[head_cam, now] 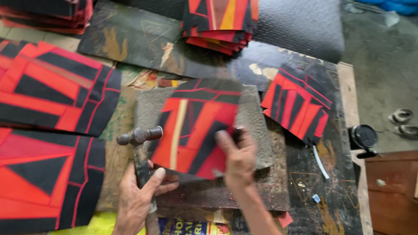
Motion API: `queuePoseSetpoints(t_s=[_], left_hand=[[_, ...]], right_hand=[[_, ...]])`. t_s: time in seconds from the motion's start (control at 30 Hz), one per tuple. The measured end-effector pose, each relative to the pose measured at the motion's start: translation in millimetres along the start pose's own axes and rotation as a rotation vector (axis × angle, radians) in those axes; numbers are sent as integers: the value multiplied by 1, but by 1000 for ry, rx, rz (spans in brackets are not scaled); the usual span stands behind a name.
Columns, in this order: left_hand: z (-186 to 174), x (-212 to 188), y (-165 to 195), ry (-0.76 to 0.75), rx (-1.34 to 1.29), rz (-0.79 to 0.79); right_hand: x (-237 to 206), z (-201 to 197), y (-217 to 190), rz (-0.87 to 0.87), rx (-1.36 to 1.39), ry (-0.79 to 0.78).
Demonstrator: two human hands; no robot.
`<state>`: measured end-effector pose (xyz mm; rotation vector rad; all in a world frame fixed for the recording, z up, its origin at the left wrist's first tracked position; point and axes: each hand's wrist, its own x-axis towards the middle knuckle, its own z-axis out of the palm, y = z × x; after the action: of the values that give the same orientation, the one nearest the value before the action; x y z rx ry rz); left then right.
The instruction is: The person uses a hammer and a punch tool to create holes along the edges of red and black patterned leather pieces. The person repeatedly positions the punch and strikes it with the hammer, then moves to the next piece in the stack.
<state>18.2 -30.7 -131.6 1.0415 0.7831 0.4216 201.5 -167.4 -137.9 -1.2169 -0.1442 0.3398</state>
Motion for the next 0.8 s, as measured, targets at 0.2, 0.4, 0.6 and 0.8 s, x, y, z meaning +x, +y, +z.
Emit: queuePoseSetpoints(t_s=[0.2,0.4,0.6,0.8], left_hand=[[-15,16,-19,-88,125,-53],[-29,30,-42,-112,220,-67],[-46,45,-59,-101,181,-107],[-39,42,-49,-73,177,-136]], right_hand=[[90,-130,-106,-119,74,193],[132,-203,-86,-272,-685,268],[98,-200,-73,-506,-1315,490],[66,-169,-52,-579,-1445,100]])
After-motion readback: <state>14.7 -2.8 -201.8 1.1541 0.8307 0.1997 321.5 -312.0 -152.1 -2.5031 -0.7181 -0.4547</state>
